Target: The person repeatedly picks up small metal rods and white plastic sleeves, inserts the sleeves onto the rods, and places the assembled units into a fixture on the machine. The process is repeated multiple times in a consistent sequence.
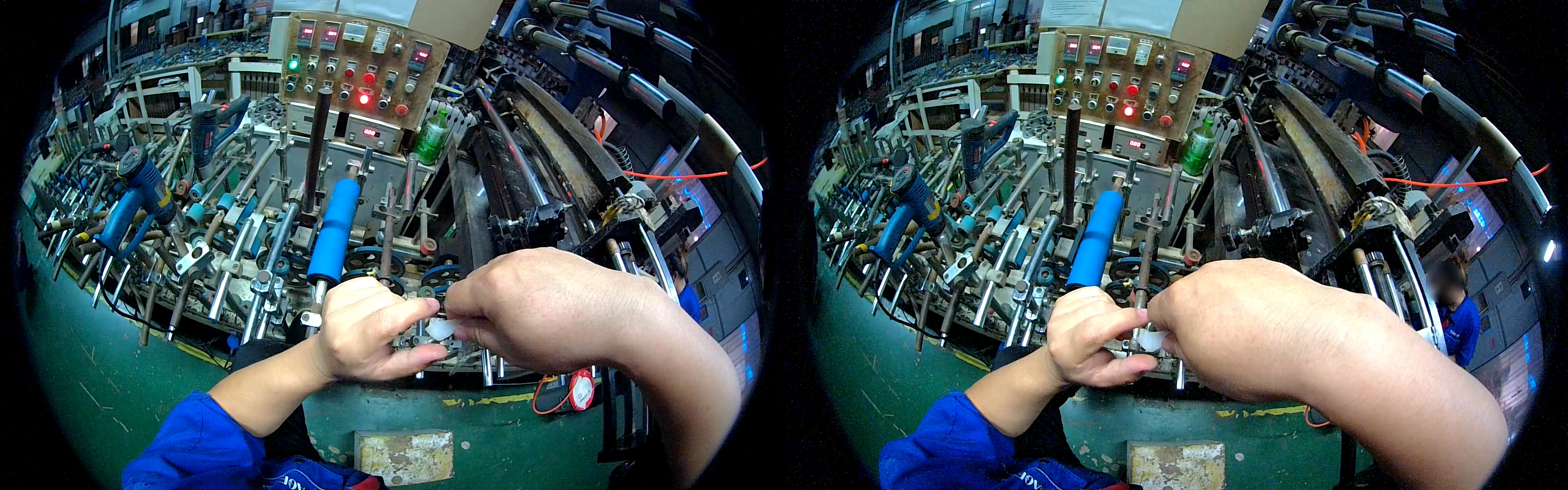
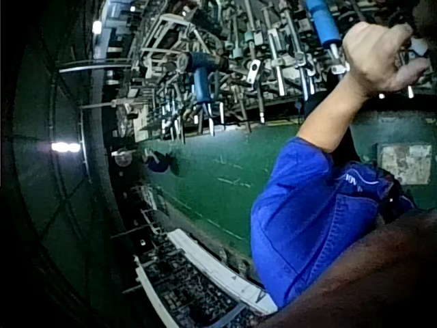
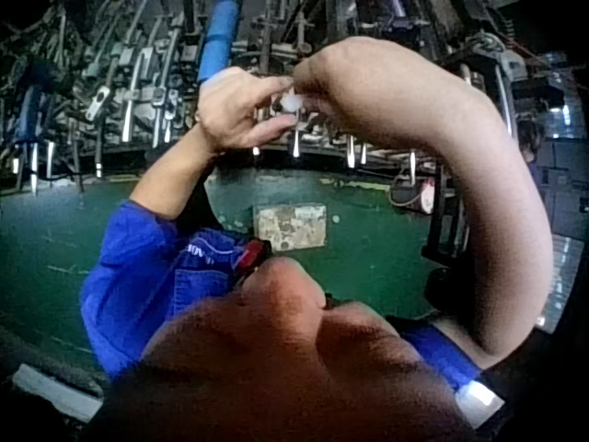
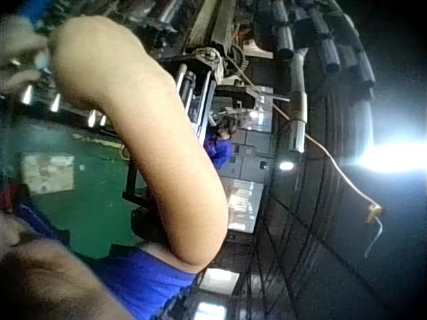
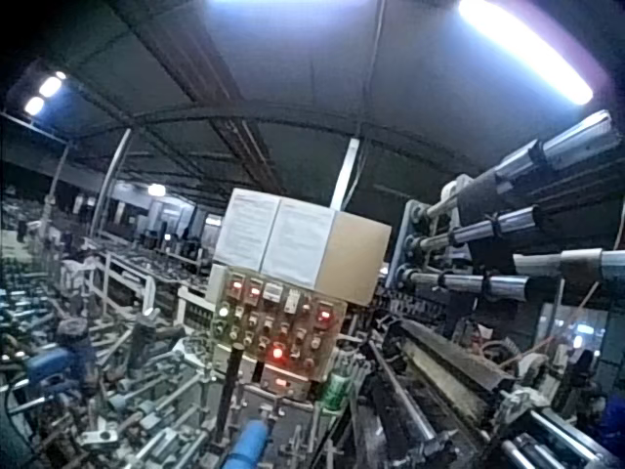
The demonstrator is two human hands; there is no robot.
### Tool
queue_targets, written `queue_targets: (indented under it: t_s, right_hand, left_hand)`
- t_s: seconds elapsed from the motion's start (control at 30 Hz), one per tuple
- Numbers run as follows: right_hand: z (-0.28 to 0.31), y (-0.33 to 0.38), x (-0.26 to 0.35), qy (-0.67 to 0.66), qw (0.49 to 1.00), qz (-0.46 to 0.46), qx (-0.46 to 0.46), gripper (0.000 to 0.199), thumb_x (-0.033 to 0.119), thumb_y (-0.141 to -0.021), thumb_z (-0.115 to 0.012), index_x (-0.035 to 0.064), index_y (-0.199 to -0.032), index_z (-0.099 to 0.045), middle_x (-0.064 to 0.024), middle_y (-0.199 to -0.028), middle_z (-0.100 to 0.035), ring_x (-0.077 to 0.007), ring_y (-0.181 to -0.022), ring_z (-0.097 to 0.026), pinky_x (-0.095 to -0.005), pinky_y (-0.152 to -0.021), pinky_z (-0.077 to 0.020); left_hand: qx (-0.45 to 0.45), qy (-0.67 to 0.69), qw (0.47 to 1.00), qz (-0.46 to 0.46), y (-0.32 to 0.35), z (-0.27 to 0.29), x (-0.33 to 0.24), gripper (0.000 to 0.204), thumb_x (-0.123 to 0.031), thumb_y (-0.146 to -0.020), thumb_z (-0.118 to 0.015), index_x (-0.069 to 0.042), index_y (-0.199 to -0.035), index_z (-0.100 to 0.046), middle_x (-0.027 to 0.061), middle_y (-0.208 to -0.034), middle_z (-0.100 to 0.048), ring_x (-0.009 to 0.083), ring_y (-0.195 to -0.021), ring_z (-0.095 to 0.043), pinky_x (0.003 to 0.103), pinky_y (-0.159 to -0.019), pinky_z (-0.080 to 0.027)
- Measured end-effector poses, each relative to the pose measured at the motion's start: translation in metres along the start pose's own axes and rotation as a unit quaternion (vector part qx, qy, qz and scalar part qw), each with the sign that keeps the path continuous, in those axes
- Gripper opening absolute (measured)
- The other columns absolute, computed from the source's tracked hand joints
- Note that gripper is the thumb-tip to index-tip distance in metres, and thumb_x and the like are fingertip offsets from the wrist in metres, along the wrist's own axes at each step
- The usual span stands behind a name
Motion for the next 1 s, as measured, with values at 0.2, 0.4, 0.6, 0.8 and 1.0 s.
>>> queue_targets:
  t_s: [0.2, 0.4, 0.6, 0.8, 1.0]
  right_hand:
    - [0.001, 0.000, 0.001, 0.012, 1.000, 0.015, -0.010, 0.022, 0.020, -0.095, -0.059, 0.0037, -0.095, -0.074, -0.0216, -0.086, -0.073, -0.0395, -0.087, -0.072, -0.0492, -0.080, -0.0573]
    - [-0.001, -0.001, 0.003, 0.031, 0.999, 0.031, -0.008, 0.021, 0.020, -0.091, -0.061, 0.0034, -0.090, -0.073, -0.0212, -0.084, -0.072, -0.0391, -0.084, -0.072, -0.0484, -0.078, -0.0579]
    - [-0.002, -0.002, 0.004, 0.016, 0.999, 0.045, -0.022, 0.016, 0.019, -0.088, -0.070, 0.0035, -0.085, -0.071, -0.0170, -0.079, -0.068, -0.0385, -0.082, -0.069, -0.0471, -0.074, -0.0563]
    - [-0.003, -0.003, 0.005, 0.038, 0.999, 0.028, -0.006, 0.019, 0.022, -0.089, -0.070, 0.0033, -0.086, -0.071, -0.0177, -0.081, -0.069, -0.0385, -0.084, -0.070, -0.0471, -0.075, -0.0568]
    - [-0.014, -0.002, 0.004, -0.010, 0.998, 0.003, 0.055, 0.023, 0.020, -0.091, -0.060, 0.0019, -0.093, -0.073, -0.0228, -0.089, -0.073, -0.0403, -0.090, -0.072, -0.0484, -0.083, -0.0576]
  left_hand:
    - [0.028, 0.143, 0.984, 0.106, 0.001, -0.014, 0.018, 0.028, -0.024, -0.083, -0.083, -0.003, -0.096, -0.070, 0.0074, -0.074, -0.067, 0.0214, -0.058, -0.062, 0.031, -0.055, -0.046]
    - [0.068, 0.242, 0.957, 0.144, 0.003, -0.024, 0.014, 0.016, -0.016, -0.090, -0.074, -0.001, -0.089, -0.069, 0.0118, -0.077, -0.068, 0.0255, -0.063, -0.064, 0.035, -0.059, -0.049]
    - [0.090, 0.270, 0.949, 0.139, 0.006, -0.032, 0.010, 0.015, -0.014, -0.091, -0.073, -0.001, -0.088, -0.068, 0.0119, -0.077, -0.067, 0.0276, -0.064, -0.064, 0.036, -0.060, -0.050]
    - [0.097, 0.264, 0.947, 0.157, 0.009, -0.036, 0.010, 0.015, -0.014, -0.093, -0.072, -0.001, -0.087, -0.067, 0.0114, -0.076, -0.066, 0.0277, -0.064, -0.064, 0.037, -0.059, -0.049]
    - [0.105, 0.271, 0.946, 0.141, 0.007, -0.036, 0.006, 0.016, -0.014, -0.094, -0.071, -0.001, -0.085, -0.066, 0.0112, -0.073, -0.063, 0.0284, -0.062, -0.063, 0.038, -0.057, -0.047]
Point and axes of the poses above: each hand's wrist, its own y-axis away from the middle knuckle, its own z-axis out of the back of the hand, x = y × z, the point moved 10 cm from there along -y, towards the middle knuckle
